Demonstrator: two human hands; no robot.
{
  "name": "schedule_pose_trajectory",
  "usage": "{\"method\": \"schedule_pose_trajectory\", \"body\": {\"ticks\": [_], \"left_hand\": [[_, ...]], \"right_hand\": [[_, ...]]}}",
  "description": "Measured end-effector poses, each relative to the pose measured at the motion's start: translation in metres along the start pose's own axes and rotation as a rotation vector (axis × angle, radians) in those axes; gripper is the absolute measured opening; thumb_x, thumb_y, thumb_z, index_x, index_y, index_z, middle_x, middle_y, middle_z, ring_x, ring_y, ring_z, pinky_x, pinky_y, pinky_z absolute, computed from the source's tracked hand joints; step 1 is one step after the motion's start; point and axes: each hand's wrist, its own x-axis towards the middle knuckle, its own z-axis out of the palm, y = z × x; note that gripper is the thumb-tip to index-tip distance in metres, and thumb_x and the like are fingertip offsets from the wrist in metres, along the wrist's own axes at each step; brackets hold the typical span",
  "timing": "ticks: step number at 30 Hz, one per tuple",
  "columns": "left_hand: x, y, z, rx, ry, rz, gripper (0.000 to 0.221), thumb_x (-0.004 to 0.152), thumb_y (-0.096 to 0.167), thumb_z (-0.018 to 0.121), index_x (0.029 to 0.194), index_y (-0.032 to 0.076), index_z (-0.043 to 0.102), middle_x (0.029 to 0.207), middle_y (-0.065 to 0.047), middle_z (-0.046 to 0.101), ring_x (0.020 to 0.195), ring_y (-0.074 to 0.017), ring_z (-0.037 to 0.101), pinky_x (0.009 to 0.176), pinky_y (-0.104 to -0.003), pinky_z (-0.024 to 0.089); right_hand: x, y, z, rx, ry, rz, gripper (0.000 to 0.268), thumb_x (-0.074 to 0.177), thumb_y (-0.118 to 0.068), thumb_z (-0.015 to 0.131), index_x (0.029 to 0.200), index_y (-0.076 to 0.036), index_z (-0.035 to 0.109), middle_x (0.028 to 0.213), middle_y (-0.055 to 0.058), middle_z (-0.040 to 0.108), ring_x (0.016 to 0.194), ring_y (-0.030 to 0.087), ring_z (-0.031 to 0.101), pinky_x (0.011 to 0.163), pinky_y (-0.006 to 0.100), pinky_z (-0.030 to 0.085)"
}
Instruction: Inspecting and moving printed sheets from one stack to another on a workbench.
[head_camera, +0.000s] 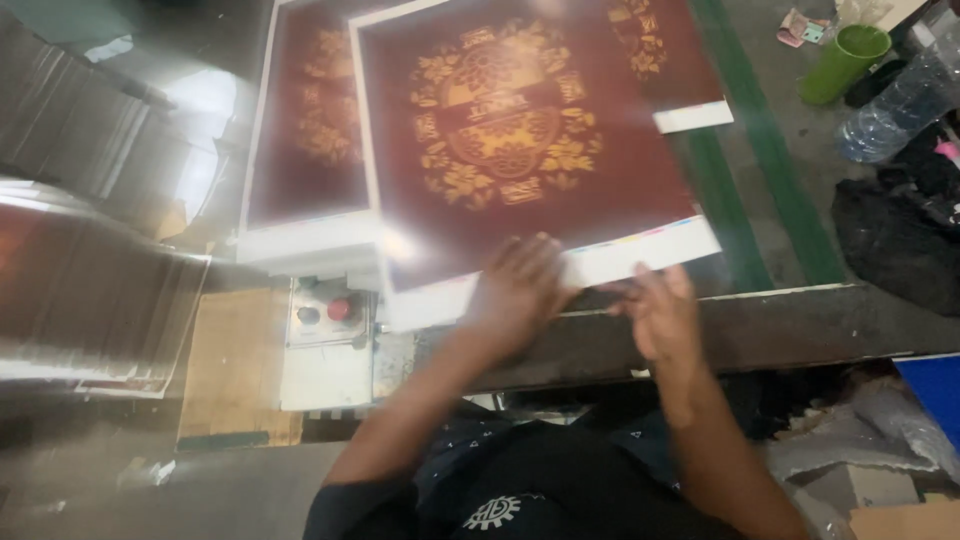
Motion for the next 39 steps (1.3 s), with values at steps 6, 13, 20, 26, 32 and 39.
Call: {"method": "schedule_pose_trajectory", "body": {"ticks": [6,13,20,26,32,39], "left_hand": [[-0.023,-0.09,-0.033,0.083,-0.203,-0.332,0.03,0.098,0.031,0.068,0.116,0.009,0.064,0.124,-0.014,0.066,0.107,-0.0299,0.065,0.096,-0.045,0.05],[-0.062,-0.148,-0.037,0.365,-0.2,-0.295,0.077,0.088,0.059,0.067,0.133,-0.003,0.059,0.141,-0.024,0.059,0.133,-0.0374,0.056,0.104,-0.05,0.045],[-0.063,-0.159,-0.048,0.297,-0.362,-0.296,0.068,0.092,0.059,0.063,0.123,-0.001,0.063,0.137,-0.022,0.063,0.129,-0.0359,0.06,0.1,-0.048,0.048],[-0.059,-0.153,-0.047,0.237,-0.269,-0.281,0.032,0.103,0.038,0.06,0.107,0.007,0.065,0.117,-0.017,0.072,0.104,-0.0342,0.07,0.084,-0.046,0.055],[-0.056,-0.144,-0.048,0.174,-0.147,-0.353,0.019,0.104,0.026,0.058,0.1,0.008,0.063,0.098,-0.016,0.072,0.081,-0.0365,0.069,0.065,-0.049,0.053],[-0.047,-0.138,-0.058,0.237,-0.085,-0.433,0.01,0.104,0.019,0.063,0.098,0.012,0.064,0.077,-0.011,0.067,0.072,-0.0336,0.068,0.061,-0.05,0.05]], "right_hand": [[-0.008,-0.008,-0.123,-0.022,0.119,-0.151,0.032,0.112,-0.009,0.061,0.141,-0.002,0.049,0.108,0.007,0.063,0.083,0.013,0.064,0.06,0.03,0.056],[-0.039,-0.025,-0.218,-0.152,0.329,-0.094,0.04,0.106,-0.01,0.059,0.145,-0.011,0.053,0.115,0.006,0.068,0.084,0.018,0.069,0.058,0.031,0.055],[-0.041,-0.015,-0.25,-0.26,0.372,-0.049,0.033,0.11,-0.009,0.054,0.143,-0.01,0.049,0.114,0.011,0.07,0.084,0.024,0.071,0.058,0.032,0.052],[0.004,-0.005,-0.232,-0.359,0.332,0.016,0.037,0.11,-0.01,0.052,0.147,-0.01,0.046,0.116,0.01,0.069,0.086,0.024,0.072,0.055,0.029,0.052],[0.088,-0.006,-0.208,-0.436,0.24,-0.034,0.036,0.112,-0.012,0.048,0.147,-0.004,0.043,0.118,0.014,0.069,0.086,0.025,0.073,0.056,0.03,0.053],[0.124,-0.001,-0.195,-0.403,0.283,0.074,0.05,0.112,-0.019,0.048,0.158,-0.004,0.035,0.123,0.017,0.07,0.096,0.024,0.075,0.064,0.031,0.056]]}}
